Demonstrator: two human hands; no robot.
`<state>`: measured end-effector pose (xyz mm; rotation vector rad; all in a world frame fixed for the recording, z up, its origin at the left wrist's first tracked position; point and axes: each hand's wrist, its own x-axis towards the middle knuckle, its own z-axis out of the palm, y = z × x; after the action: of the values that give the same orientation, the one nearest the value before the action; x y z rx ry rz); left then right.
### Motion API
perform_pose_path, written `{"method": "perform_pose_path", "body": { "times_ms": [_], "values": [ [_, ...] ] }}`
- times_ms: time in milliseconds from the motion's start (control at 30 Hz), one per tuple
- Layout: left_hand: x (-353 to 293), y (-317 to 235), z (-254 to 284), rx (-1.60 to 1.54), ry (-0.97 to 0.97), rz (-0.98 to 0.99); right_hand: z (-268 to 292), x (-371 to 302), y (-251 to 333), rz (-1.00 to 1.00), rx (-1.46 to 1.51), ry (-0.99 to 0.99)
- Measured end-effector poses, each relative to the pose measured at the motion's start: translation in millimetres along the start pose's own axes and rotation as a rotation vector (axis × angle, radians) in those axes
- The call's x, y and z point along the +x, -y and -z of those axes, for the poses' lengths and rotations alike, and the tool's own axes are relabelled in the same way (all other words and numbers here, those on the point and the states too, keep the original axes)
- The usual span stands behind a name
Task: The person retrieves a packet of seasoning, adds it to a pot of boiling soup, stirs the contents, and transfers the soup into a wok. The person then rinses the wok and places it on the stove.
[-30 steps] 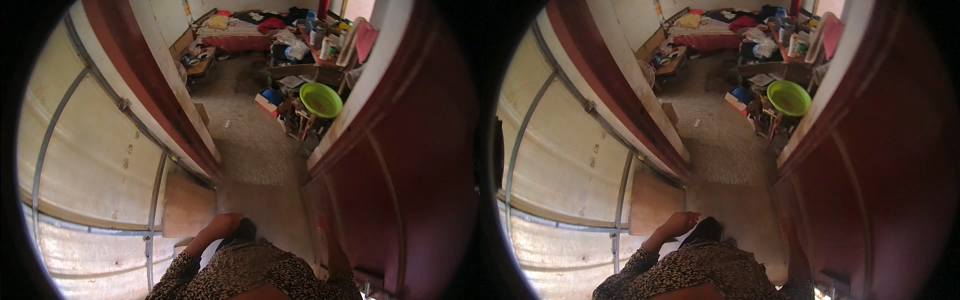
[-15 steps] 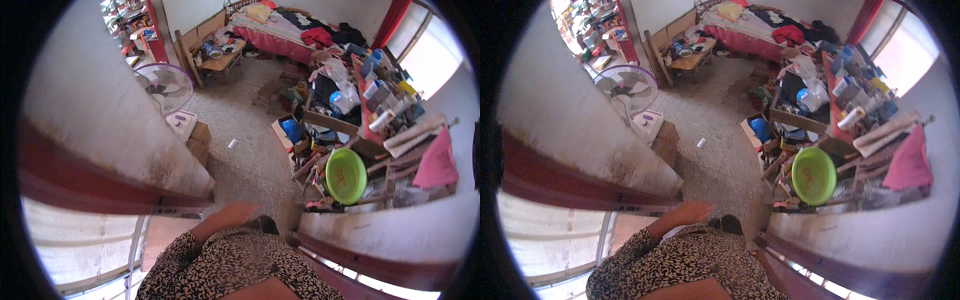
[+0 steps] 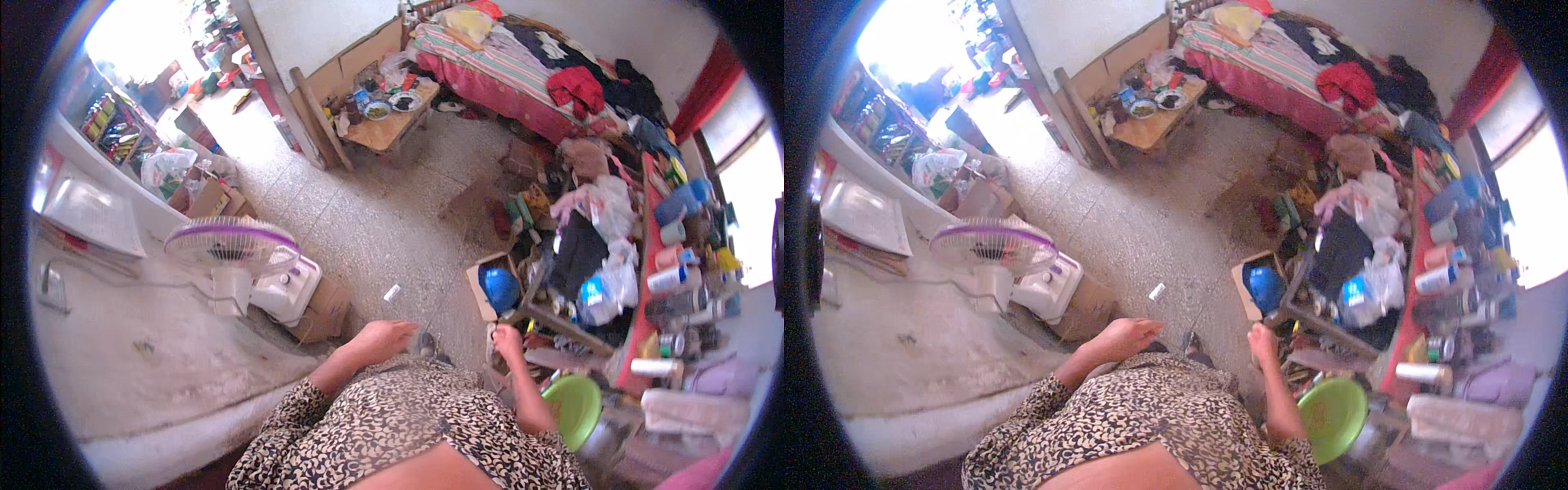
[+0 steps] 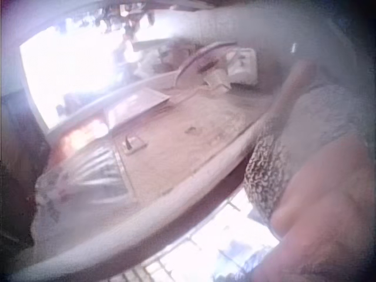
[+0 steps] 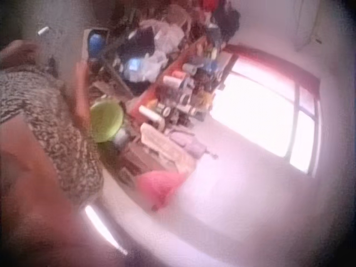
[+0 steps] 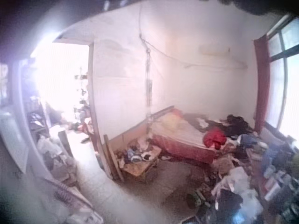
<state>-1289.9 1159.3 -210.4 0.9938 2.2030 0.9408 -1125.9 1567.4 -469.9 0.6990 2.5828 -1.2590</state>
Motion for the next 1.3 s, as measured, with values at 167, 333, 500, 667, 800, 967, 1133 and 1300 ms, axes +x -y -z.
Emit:
{"method": "perform_pose_path", "body": {
  "times_ms": [167, 333, 500, 667, 800, 967, 1133, 1300],
  "values": [
    [79.0, 58.5, 73.1, -0.012, -0.2, 0.141, 58.7, 210.2, 190.0, 0.015, -0.098, 0.065],
    [175.8, 129.5, 133.9, -0.095, -0.12, 0.239, 37.9, 389.8, 264.5, 0.129, -0.115, 0.318],
    [270.4, 194.6, 246.3, -0.058, -0.267, 0.328, 18.2, 536.2, 289.5, 0.087, -0.418, 0.521],
    [323.1, 264.3, 324.6, -0.062, -0.321, 0.449, -14.2, 684.1, 372.9, 0.296, -0.562, 0.614],
    [359.0, 291.9, 385.6, -0.091, -0.436, 0.527, -45.8, 820.6, 440.0, 0.624, -0.785, 0.516],
    [392.9, 330.7, 414.5, -0.24, -0.501, 0.838, -123.3, 996.1, 564.9, 0.827, -0.803, 0.375],
    [443.6, 370.7, 461.0, -0.352, -0.619, 0.964, -196.8, 1149.2, 681.7, 0.847, -0.796, 0.211],
    [488.8, 396.4, 494.1, -0.522, -0.55, 1.197, -279.2, 1263.2, 761.5, 0.937, -1.058, 0.161]
  ]
}}
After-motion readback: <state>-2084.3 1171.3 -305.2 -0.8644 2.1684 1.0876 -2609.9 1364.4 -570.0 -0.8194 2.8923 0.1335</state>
